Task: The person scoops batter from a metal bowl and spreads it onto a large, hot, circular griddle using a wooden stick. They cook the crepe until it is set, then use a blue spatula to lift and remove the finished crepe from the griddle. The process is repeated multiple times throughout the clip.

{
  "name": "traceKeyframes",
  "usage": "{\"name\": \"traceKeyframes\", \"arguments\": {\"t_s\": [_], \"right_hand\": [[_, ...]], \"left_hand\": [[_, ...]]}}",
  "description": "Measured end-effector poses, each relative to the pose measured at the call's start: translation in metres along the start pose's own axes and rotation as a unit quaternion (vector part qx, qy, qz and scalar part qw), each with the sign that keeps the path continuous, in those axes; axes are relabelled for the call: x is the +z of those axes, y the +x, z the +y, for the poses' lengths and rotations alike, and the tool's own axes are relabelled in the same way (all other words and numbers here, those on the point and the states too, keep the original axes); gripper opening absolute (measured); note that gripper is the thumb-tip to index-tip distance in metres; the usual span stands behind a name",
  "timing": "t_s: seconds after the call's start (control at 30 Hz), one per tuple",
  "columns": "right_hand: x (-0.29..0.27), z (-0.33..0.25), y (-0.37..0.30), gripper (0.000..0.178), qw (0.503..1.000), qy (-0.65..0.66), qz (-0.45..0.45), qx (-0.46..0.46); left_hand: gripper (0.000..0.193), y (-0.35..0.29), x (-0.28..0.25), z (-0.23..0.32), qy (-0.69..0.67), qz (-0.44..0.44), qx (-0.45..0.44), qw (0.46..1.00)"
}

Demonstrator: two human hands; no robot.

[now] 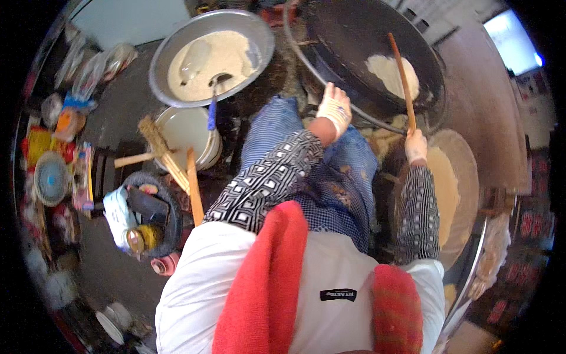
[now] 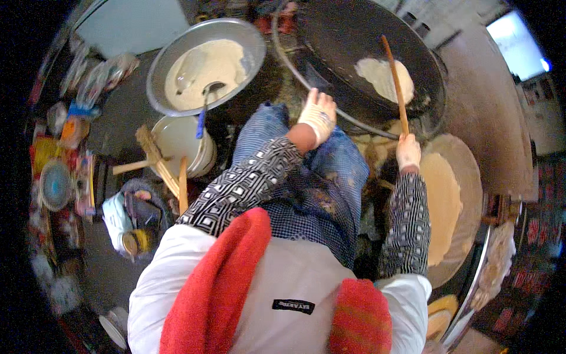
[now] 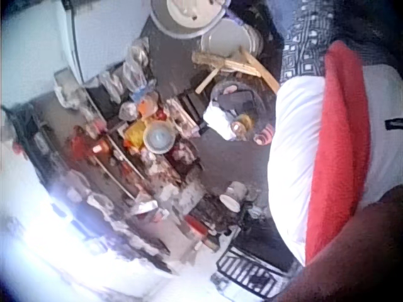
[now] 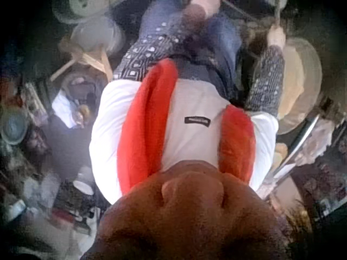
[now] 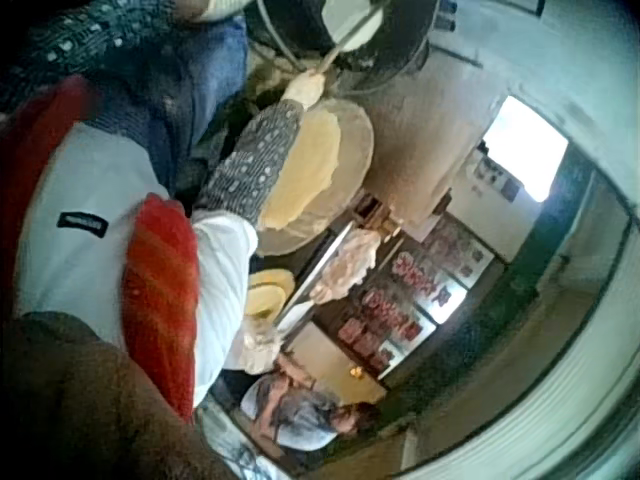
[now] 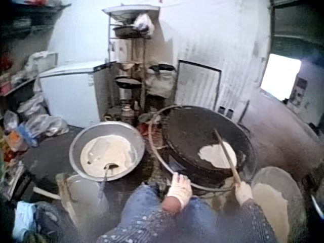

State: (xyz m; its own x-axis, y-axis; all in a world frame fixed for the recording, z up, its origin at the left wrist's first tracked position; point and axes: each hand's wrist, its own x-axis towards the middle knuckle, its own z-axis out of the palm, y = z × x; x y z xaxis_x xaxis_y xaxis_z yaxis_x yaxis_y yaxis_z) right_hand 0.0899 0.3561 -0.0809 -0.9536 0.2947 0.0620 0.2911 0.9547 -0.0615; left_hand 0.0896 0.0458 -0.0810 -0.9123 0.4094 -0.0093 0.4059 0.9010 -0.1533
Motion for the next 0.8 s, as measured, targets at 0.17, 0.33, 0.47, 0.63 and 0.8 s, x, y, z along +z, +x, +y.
{"name": "traceKeyframes", "arguments": {"t_s": [0.17, 0.33, 0.47, 0.63, 0.8], "right_hand": [[-0.016, -0.028, 0.001, 0.042, 0.996, 0.082, -0.019, -0.034], [0.015, 0.028, 0.011, 0.042, 1.0, 0.004, 0.023, 0.014], [-0.002, -0.007, 0.011, 0.04, 0.998, 0.029, 0.023, -0.044], [0.032, 0.066, 0.019, 0.038, 0.999, -0.003, 0.049, -0.023], [0.013, 0.016, 0.01, 0.038, 0.996, 0.021, 0.058, -0.059]], "left_hand": [[0.049, 0.003, 0.003, -0.017, 0.01, -0.027, -0.017, 0.999], [0.077, 0.004, -0.013, -0.019, 0.019, -0.034, -0.015, 0.999], [0.08, -0.001, 0.001, -0.037, 0.021, -0.018, -0.037, 0.999], [0.048, 0.005, 0.011, -0.036, 0.018, 0.027, -0.043, 0.999], [0.046, -0.001, 0.016, -0.051, 0.03, 0.016, -0.075, 0.997]]}}
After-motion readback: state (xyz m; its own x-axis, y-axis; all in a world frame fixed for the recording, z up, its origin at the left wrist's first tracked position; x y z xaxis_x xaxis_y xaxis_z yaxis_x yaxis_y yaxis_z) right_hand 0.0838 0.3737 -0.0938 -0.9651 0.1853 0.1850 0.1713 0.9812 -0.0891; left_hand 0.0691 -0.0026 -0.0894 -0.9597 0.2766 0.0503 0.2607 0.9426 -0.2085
